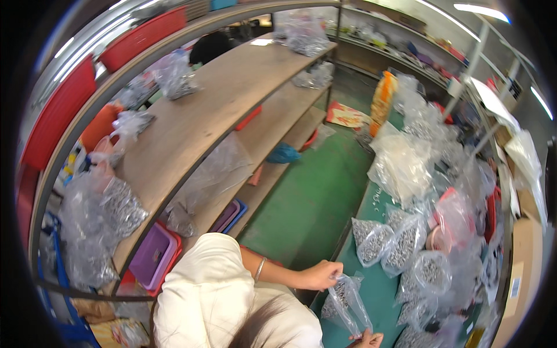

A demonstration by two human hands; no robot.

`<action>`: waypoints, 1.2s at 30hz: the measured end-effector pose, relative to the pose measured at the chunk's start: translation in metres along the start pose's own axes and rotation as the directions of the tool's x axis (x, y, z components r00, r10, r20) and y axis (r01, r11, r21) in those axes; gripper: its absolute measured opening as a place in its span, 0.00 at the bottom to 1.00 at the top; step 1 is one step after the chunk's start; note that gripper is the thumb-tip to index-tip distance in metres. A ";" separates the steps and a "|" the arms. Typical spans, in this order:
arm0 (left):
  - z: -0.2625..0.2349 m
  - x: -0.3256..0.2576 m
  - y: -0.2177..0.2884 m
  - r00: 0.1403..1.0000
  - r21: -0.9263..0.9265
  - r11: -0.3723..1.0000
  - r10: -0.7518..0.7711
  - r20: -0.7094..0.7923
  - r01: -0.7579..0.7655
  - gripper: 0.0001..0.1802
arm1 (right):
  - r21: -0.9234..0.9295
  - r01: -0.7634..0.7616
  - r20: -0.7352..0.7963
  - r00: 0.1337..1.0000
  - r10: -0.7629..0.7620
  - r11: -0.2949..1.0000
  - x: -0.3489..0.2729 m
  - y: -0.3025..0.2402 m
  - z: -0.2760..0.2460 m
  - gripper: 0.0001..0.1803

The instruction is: The person sorts small metal rings by hand, picking them up from a pile on the green workbench and placing them into a plastic container and bags, then lifts a plastic bag and places it on a shelf.

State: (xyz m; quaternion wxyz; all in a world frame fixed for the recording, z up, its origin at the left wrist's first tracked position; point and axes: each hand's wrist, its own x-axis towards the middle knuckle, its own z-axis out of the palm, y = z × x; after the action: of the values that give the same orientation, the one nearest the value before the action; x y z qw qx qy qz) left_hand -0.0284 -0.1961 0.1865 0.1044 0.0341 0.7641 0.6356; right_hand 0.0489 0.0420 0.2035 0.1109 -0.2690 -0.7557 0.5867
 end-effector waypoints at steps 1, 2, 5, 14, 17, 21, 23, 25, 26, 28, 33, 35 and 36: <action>-0.006 0.002 -0.006 0.985 0.082 0.991 0.120 -0.126 -0.110 0.06 | -0.001 0.015 0.080 0.997 -0.015 1.000 0.009 0.001 0.009 0.14; -0.016 0.004 -0.012 0.975 0.103 0.990 0.117 -0.191 -0.098 0.07 | -0.001 0.028 0.157 0.987 -0.027 1.000 0.018 0.003 0.018 0.13; -0.061 0.023 -0.005 0.971 -0.065 0.982 -0.188 -0.145 0.180 0.08 | 0.141 -0.002 0.247 0.969 -0.033 0.990 0.043 0.013 0.060 0.13; -0.264 0.032 0.047 0.902 -0.548 0.833 -0.293 -0.318 0.077 0.11 | 0.546 -0.160 0.674 0.667 -0.317 0.822 0.036 -0.139 0.253 0.17; -0.352 0.035 0.063 0.811 -0.571 0.789 -0.173 -0.559 -0.226 0.13 | 0.581 -0.152 0.746 0.492 -0.449 0.799 0.029 -0.199 0.350 0.17; -0.471 0.008 0.118 0.650 -0.286 0.883 0.029 -0.759 -0.373 0.12 | 0.616 -0.148 0.777 0.274 -0.566 0.774 0.002 -0.291 0.475 0.17; -0.536 0.000 0.122 0.512 -0.215 0.842 0.082 -0.855 -0.494 0.10 | 0.629 -0.112 0.774 0.180 -0.607 0.769 -0.020 -0.328 0.543 0.16; -0.584 -0.027 0.118 0.385 -0.139 0.831 0.095 -0.918 -0.538 0.10 | 0.666 -0.108 0.745 0.127 -0.654 0.738 -0.049 -0.358 0.614 0.14; -0.602 -0.049 0.113 0.315 -0.119 0.839 0.066 -0.947 -0.532 0.09 | 0.690 -0.122 0.724 0.104 -0.682 0.714 -0.065 -0.373 0.648 0.14; -0.633 -0.082 0.090 0.208 -0.108 0.848 0.003 -0.978 -0.518 0.09 | 0.680 -0.169 0.729 0.052 -0.682 0.714 -0.091 -0.394 0.714 0.14; -0.712 -0.138 0.013 -0.056 -0.116 0.888 -0.157 -0.986 -0.445 0.09 | 0.852 -0.061 0.521 0.022 -0.853 0.519 -0.145 -0.397 0.836 0.06; -0.737 -0.150 -0.012 -0.144 -0.118 0.911 -0.188 -0.972 -0.394 0.10 | 0.817 -0.031 0.576 0.015 -0.817 0.576 -0.159 -0.387 0.865 0.07; -0.747 -0.157 -0.025 -0.188 -0.125 0.926 -0.202 -0.961 -0.357 0.10 | 0.784 -0.019 0.620 0.004 -0.784 0.620 -0.166 -0.376 0.879 0.07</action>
State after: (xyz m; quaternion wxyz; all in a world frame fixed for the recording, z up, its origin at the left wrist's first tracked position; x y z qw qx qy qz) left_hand -0.0249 -0.9499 0.3071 -0.5572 -0.4380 0.4292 0.5599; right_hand -0.3414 -0.8371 0.3315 -0.1502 0.4663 -0.4471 0.7484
